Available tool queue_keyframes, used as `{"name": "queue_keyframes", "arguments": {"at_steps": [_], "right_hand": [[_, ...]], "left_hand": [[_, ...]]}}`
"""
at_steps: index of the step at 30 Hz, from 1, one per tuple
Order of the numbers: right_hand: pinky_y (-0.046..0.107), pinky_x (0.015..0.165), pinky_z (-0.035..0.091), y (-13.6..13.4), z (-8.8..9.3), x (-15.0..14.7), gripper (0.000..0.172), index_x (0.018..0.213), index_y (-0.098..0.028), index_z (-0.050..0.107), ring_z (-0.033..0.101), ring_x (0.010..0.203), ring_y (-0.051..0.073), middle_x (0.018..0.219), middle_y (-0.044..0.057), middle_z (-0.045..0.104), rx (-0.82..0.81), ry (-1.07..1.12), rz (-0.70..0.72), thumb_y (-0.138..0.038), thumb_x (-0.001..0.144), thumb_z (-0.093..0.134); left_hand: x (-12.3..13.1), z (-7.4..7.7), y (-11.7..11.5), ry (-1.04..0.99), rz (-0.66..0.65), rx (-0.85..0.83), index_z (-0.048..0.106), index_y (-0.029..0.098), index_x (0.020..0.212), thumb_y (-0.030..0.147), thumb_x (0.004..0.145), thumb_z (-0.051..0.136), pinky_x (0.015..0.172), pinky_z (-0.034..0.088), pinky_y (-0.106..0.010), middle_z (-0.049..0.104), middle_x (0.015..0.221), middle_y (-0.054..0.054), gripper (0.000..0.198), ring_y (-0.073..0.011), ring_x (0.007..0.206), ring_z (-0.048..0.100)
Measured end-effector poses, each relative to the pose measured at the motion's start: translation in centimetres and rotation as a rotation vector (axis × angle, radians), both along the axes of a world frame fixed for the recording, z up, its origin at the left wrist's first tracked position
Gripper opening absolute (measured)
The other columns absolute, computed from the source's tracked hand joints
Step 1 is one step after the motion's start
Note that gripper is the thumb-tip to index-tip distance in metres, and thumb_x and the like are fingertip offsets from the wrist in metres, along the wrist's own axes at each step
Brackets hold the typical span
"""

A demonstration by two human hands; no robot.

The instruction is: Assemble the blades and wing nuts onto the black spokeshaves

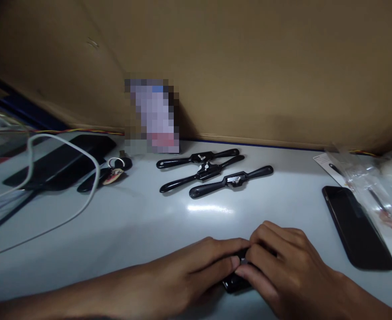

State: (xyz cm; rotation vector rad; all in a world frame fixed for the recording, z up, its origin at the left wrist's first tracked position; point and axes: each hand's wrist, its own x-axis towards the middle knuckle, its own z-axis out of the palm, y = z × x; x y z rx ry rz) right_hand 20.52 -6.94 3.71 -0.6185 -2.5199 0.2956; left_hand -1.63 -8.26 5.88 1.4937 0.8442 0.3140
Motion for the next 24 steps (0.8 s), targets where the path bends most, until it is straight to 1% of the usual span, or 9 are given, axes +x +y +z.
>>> {"name": "queue_keyframes", "arguments": {"at_steps": [4,7,11,14,17,18,20,21,24], "right_hand": [[0.026,0.058,0.045,0.0,0.1,-0.1,0.024,0.08,-0.017,0.059,0.057,0.068,0.014,0.076,0.003,0.062,0.013,-0.001,-0.015,-0.017,0.103,0.052],[0.027,0.06,0.046,0.0,0.5,-0.1,0.023,0.081,-0.017,0.061,0.057,0.069,0.014,0.077,0.003,0.062,0.0,-0.003,-0.004,-0.014,0.101,0.05],[0.029,0.064,0.047,0.0,1.2,0.1,0.022,0.086,-0.016,0.065,0.059,0.071,0.015,0.081,0.004,0.064,-0.072,-0.016,0.068,-0.01,0.097,0.047],[0.029,0.065,0.047,0.1,1.3,0.0,0.022,0.085,-0.017,0.064,0.06,0.071,0.015,0.08,0.003,0.064,-0.109,-0.024,0.07,-0.011,0.098,0.048],[0.027,0.065,0.049,0.4,1.0,-0.1,0.012,0.094,-0.017,0.063,0.062,0.072,0.015,0.08,0.003,0.065,-0.13,0.028,0.032,-0.016,0.101,0.053],[0.026,0.065,0.049,0.5,0.9,-0.2,0.011,0.1,-0.017,0.064,0.062,0.073,0.014,0.081,0.002,0.066,-0.128,0.037,0.03,-0.018,0.101,0.054],[0.026,0.065,0.049,0.6,0.7,-0.2,0.014,0.107,-0.017,0.066,0.063,0.073,0.014,0.083,0.003,0.067,-0.099,0.031,0.037,-0.019,0.102,0.053],[0.026,0.064,0.048,0.7,0.6,-0.2,0.015,0.106,-0.017,0.067,0.062,0.074,0.014,0.084,0.003,0.067,-0.078,0.027,0.04,-0.018,0.102,0.053],[0.027,0.062,0.046,0.6,0.4,-0.1,0.016,0.092,-0.016,0.067,0.06,0.072,0.015,0.083,0.005,0.066,-0.033,0.034,0.023,-0.019,0.102,0.055]], "left_hand": [[-0.1,0.3,0.0,0.023,0.003,0.005,0.063,0.019,0.097,0.027,0.104,0.04,0.071,0.039,-0.025,0.053,0.081,0.001,0.026,-0.0153,0.076,0.048],[-0.1,0.2,0.0,0.01,-0.003,0.01,0.063,0.017,0.101,0.027,0.106,0.037,0.071,0.039,-0.026,0.05,0.078,0.002,0.029,-0.0144,0.073,0.045],[0.1,-0.3,0.0,-0.008,-0.02,0.033,0.063,0.016,0.104,0.029,0.109,0.032,0.071,0.038,-0.027,0.045,0.072,0.004,0.034,-0.0133,0.067,0.042],[0.1,-0.4,-0.1,-0.02,-0.004,0.02,0.063,0.017,0.102,0.029,0.106,0.038,0.074,0.04,-0.027,0.053,0.081,0.002,0.028,-0.0145,0.075,0.047],[-0.1,-0.4,-0.1,-0.013,-0.007,-0.008,0.065,0.017,0.107,0.022,0.098,0.048,0.074,0.041,-0.026,0.059,0.09,0.0,0.02,-0.0159,0.081,0.05],[-0.1,-0.4,-0.2,-0.014,-0.003,-0.015,0.066,0.018,0.11,0.02,0.095,0.049,0.075,0.042,-0.026,0.06,0.091,0.0,0.022,-0.0161,0.081,0.051],[-0.2,-0.5,-0.2,-0.025,0.008,-0.018,0.066,0.018,0.114,0.017,0.093,0.05,0.076,0.043,-0.026,0.062,0.094,-0.001,0.026,-0.0166,0.084,0.052],[-0.2,-0.7,-0.2,-0.032,0.009,-0.02,0.066,0.018,0.115,0.018,0.093,0.051,0.076,0.044,-0.026,0.062,0.095,-0.001,0.027,-0.0168,0.085,0.053],[-0.1,-0.9,-0.2,-0.068,-0.007,-0.045,0.064,0.018,0.116,0.021,0.096,0.053,0.075,0.044,-0.026,0.062,0.096,-0.001,0.023,-0.0162,0.084,0.052]]}}
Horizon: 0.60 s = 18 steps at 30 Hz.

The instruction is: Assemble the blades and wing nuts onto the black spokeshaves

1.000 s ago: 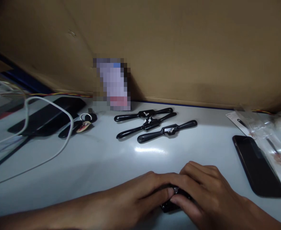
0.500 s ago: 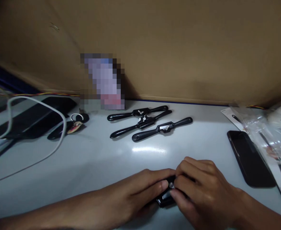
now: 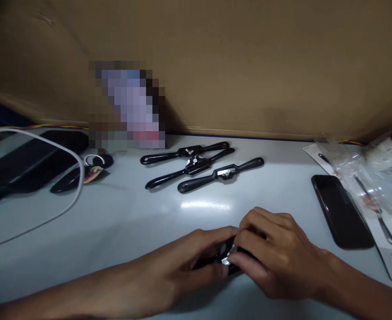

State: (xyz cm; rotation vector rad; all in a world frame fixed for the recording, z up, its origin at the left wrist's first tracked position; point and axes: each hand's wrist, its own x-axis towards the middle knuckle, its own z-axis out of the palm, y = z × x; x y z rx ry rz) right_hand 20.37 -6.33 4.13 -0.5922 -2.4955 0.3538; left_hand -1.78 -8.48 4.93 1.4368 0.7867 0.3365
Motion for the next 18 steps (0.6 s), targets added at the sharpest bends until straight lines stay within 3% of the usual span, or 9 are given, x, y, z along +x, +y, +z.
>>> {"name": "queue_keyframes", "arguments": {"at_steps": [5,9,13,16,18], "right_hand": [[0.028,0.059,0.043,-0.6,-0.1,0.0,0.028,0.074,-0.017,0.06,0.056,0.068,0.014,0.078,0.004,0.063,0.038,-0.003,-0.045,-0.018,0.101,0.053],[0.029,0.062,0.046,-1.1,0.5,0.0,0.028,0.075,-0.017,0.061,0.061,0.073,0.015,0.083,0.005,0.065,-0.048,-0.024,0.005,-0.018,0.101,0.049],[0.029,0.065,0.049,-0.9,0.9,0.1,0.012,0.094,-0.018,0.063,0.062,0.074,0.015,0.085,0.004,0.067,-0.103,0.023,0.013,-0.013,0.096,0.052],[0.03,0.066,0.051,-0.3,0.8,0.1,0.019,0.113,-0.017,0.06,0.062,0.077,0.017,0.087,0.005,0.067,-0.098,0.072,-0.01,-0.014,0.095,0.055],[0.032,0.07,0.054,0.3,0.7,0.2,0.025,0.121,-0.017,0.059,0.063,0.083,0.019,0.094,0.007,0.067,-0.061,0.028,-0.022,-0.016,0.096,0.056]], "left_hand": [[0.0,0.1,0.2,-0.009,-0.033,-0.018,0.063,0.018,0.109,0.015,0.091,0.063,0.076,0.044,-0.025,0.061,0.096,0.001,0.019,-0.0152,0.087,0.053],[0.0,0.2,0.2,0.017,-0.023,-0.057,0.064,0.018,0.109,0.013,0.087,0.067,0.073,0.045,-0.025,0.064,0.096,0.001,0.022,-0.0164,0.086,0.056],[0.2,-0.1,0.1,-0.018,0.0,-0.064,0.067,0.019,0.113,0.016,0.087,0.068,0.081,0.047,-0.029,0.067,0.102,-0.001,0.027,-0.019,0.093,0.059],[0.0,-0.5,0.3,-0.054,0.058,-0.026,0.065,0.021,0.119,0.018,0.085,0.069,0.088,0.047,-0.031,0.068,0.108,-0.002,0.034,-0.0216,0.101,0.059],[-0.3,-0.7,0.6,-0.003,0.095,0.023,0.061,0.02,0.121,0.019,0.084,0.069,0.078,0.046,-0.028,0.066,0.101,-0.001,0.037,-0.0192,0.091,0.058]]}}
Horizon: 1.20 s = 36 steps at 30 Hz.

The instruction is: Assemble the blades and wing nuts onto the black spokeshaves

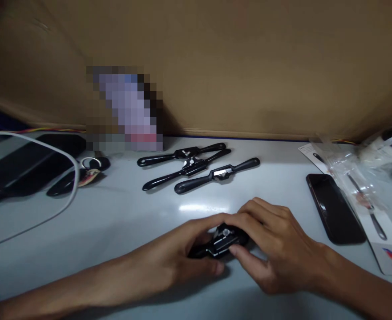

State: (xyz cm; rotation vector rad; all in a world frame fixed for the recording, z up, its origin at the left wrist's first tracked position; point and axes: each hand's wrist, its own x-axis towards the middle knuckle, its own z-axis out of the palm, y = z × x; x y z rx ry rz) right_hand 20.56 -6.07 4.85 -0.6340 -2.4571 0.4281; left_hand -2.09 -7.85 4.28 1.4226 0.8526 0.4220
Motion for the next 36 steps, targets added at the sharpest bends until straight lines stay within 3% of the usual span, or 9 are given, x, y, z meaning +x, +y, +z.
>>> {"name": "queue_keyframes", "arguments": {"at_steps": [3,6,10,15,18,25,36], "right_hand": [[0.037,0.08,0.057,0.7,-0.3,0.2,0.032,0.13,-0.014,0.057,0.063,0.095,0.023,0.105,0.012,0.066,0.059,-0.098,0.014,-0.018,0.098,0.056],[0.04,0.085,0.058,1.2,-0.6,0.5,0.036,0.135,-0.012,0.055,0.062,0.098,0.024,0.109,0.014,0.065,0.067,-0.147,0.042,-0.019,0.1,0.055],[0.045,0.087,0.058,1.7,-1.3,0.7,0.041,0.14,-0.01,0.052,0.062,0.096,0.026,0.107,0.014,0.068,0.107,-0.201,0.028,-0.021,0.101,0.056],[0.039,0.078,0.056,2.2,-2.4,0.3,0.034,0.132,-0.011,0.059,0.063,0.087,0.022,0.098,0.009,0.068,0.046,-0.165,-0.066,-0.021,0.099,0.062],[0.039,0.08,0.056,2.4,-3.0,0.1,0.034,0.13,-0.014,0.06,0.063,0.092,0.023,0.101,0.01,0.068,0.042,-0.122,-0.114,-0.02,0.097,0.064],[0.046,0.081,0.057,2.1,-3.7,0.4,0.028,0.126,-0.014,0.055,0.064,0.093,0.028,0.107,0.014,0.069,0.141,-0.1,-0.131,-0.023,0.1,0.057],[0.042,0.076,0.057,1.8,-3.5,-0.1,0.023,0.121,-0.012,0.057,0.066,0.087,0.026,0.099,0.012,0.071,0.173,-0.112,-0.128,-0.022,0.101,0.059]], "left_hand": [[-0.8,-0.2,0.7,0.136,0.014,0.059,0.054,0.021,0.12,0.017,0.085,0.064,0.06,0.036,-0.021,0.059,0.082,0.004,0.037,-0.0129,0.071,0.049],[-1.3,-0.2,1.3,0.173,-0.027,0.086,0.05,0.021,0.117,0.018,0.086,0.059,0.052,0.026,-0.02,0.053,0.071,0.008,0.033,-0.0103,0.06,0.038],[-1.4,-0.2,1.7,0.23,-0.019,0.197,0.048,0.021,0.116,0.015,0.086,0.054,0.053,0.026,-0.022,0.054,0.067,0.009,0.031,-0.0107,0.056,0.039],[-1.4,-0.6,1.9,0.395,0.054,0.587,0.049,0.02,0.126,0.01,0.084,0.051,0.061,0.029,-0.026,0.059,0.07,0.005,0.043,-0.015,0.062,0.049],[-1.6,-1.2,1.9,0.436,0.095,0.692,0.051,0.02,0.126,0.017,0.087,0.053,0.062,0.031,-0.027,0.061,0.076,0.004,0.04,-0.0161,0.063,0.052],[-1.8,-2.5,2.0,0.418,0.136,0.714,0.054,0.022,0.126,0.029,0.092,0.061,0.062,0.034,-0.027,0.06,0.075,0.004,0.036,-0.017,0.064,0.051],[-1.9,-2.1,2.3,0.328,0.14,0.636,0.06,0.021,0.115,0.032,0.094,0.06,0.06,0.034,-0.026,0.058,0.071,0.006,0.023,-0.0144,0.062,0.049]]}}
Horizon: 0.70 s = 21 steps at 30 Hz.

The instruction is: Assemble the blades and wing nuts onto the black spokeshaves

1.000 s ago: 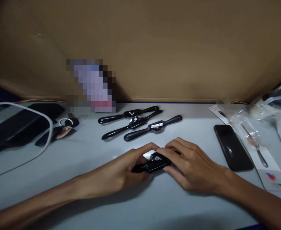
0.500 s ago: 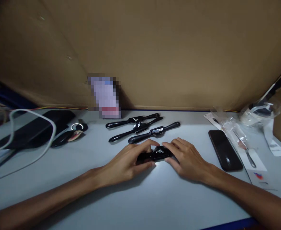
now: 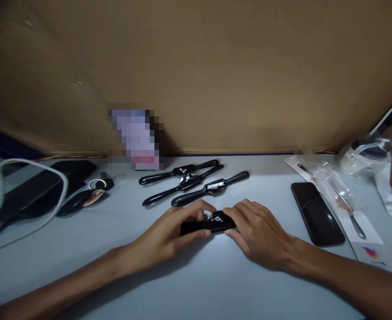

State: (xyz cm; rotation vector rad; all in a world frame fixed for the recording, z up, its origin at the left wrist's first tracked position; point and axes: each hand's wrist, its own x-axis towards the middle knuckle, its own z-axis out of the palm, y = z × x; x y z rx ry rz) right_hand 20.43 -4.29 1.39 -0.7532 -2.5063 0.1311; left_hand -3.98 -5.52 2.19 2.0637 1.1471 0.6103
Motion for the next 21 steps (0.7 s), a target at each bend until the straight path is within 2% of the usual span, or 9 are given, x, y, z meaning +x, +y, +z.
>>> {"name": "queue_keyframes", "arguments": {"at_steps": [10,14,21], "right_hand": [[0.039,0.071,0.056,-0.11,0.21,0.06,0.015,0.115,-0.013,0.055,0.064,0.082,0.024,0.096,0.01,0.07,0.004,0.033,0.034,-0.024,0.105,0.051],[0.041,0.076,0.057,-0.16,0.31,0.17,0.012,0.112,-0.014,0.058,0.065,0.09,0.025,0.104,0.012,0.068,-0.001,0.033,0.051,-0.019,0.102,0.053],[0.044,0.081,0.057,-0.45,0.34,0.47,0.021,0.113,-0.012,0.064,0.061,0.099,0.028,0.113,0.018,0.062,0.039,0.017,0.097,-0.007,0.095,0.055]], "left_hand": [[0.2,-0.05,-0.1,-0.039,0.01,-0.023,0.067,0.021,0.11,0.028,0.102,0.048,0.064,0.04,-0.024,0.066,0.072,0.004,0.022,-0.0135,0.064,0.057],[0.22,-0.02,-0.1,-0.058,0.017,-0.039,0.068,0.022,0.108,0.028,0.103,0.048,0.065,0.041,-0.024,0.071,0.08,0.002,0.022,-0.0143,0.07,0.062],[0.17,-0.09,-0.11,-0.053,0.019,-0.013,0.066,0.021,0.105,0.024,0.101,0.05,0.064,0.04,-0.024,0.068,0.075,0.004,0.017,-0.0131,0.067,0.059]]}}
